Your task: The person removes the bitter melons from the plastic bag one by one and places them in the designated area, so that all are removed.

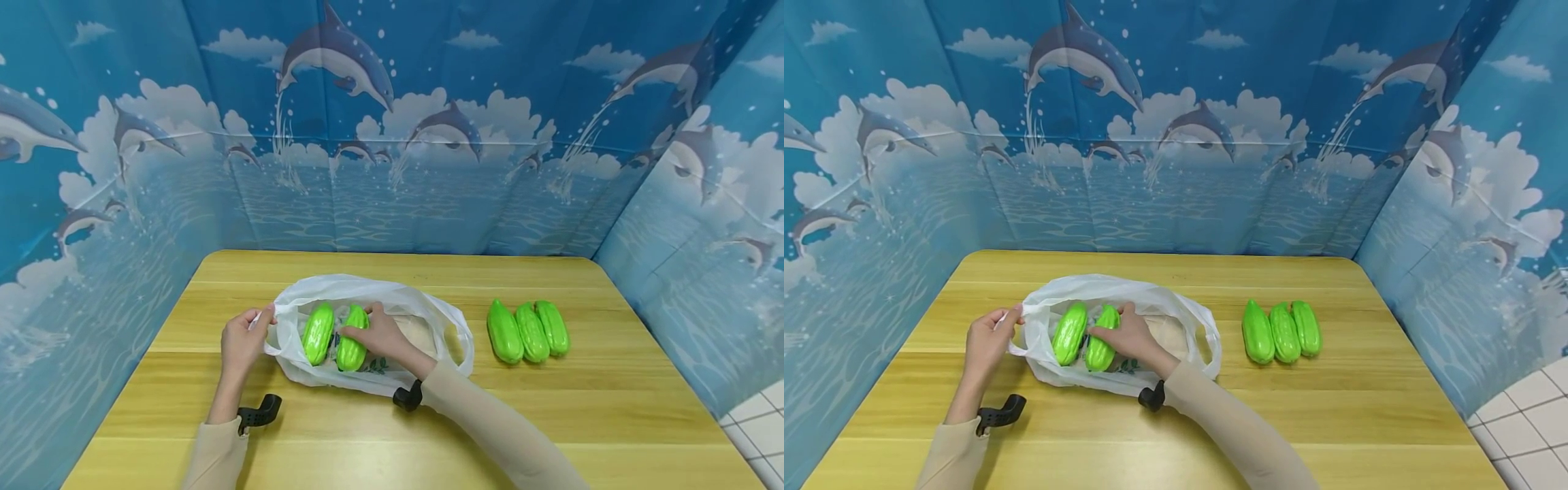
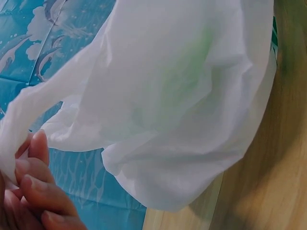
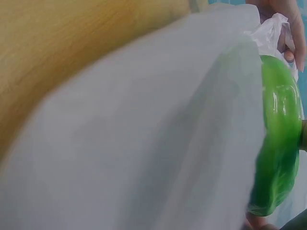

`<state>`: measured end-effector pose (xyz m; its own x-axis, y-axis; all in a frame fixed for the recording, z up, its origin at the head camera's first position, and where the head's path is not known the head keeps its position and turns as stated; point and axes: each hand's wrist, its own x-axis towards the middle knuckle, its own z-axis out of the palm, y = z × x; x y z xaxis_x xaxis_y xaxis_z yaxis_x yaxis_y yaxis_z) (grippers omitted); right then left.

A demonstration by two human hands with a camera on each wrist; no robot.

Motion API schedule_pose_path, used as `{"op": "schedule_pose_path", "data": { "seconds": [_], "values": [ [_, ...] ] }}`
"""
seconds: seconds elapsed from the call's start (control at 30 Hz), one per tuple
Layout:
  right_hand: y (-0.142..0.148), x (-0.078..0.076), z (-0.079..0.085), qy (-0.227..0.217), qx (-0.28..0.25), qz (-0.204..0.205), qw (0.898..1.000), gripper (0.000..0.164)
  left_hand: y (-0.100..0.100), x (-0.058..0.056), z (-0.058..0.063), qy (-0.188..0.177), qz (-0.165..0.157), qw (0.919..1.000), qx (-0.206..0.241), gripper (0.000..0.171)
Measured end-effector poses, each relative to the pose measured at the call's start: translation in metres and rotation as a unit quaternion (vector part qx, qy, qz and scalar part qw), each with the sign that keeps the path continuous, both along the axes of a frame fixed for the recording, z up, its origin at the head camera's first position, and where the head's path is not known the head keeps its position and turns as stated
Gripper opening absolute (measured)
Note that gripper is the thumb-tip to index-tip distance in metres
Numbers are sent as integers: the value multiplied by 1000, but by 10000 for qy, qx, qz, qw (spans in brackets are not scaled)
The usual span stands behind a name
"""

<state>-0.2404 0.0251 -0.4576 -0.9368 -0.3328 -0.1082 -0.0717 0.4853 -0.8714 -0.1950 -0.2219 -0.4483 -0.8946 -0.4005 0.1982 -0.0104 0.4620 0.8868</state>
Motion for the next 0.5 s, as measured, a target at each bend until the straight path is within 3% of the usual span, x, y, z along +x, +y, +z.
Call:
{"op": "schedule_pose_path", "data": {
  "seconds": [0.5],
  "values": [
    [10, 10, 5, 537, -137, -4, 9985, 64, 1, 2, 1, 19, -71, 10000, 49, 47]
  ]
}}
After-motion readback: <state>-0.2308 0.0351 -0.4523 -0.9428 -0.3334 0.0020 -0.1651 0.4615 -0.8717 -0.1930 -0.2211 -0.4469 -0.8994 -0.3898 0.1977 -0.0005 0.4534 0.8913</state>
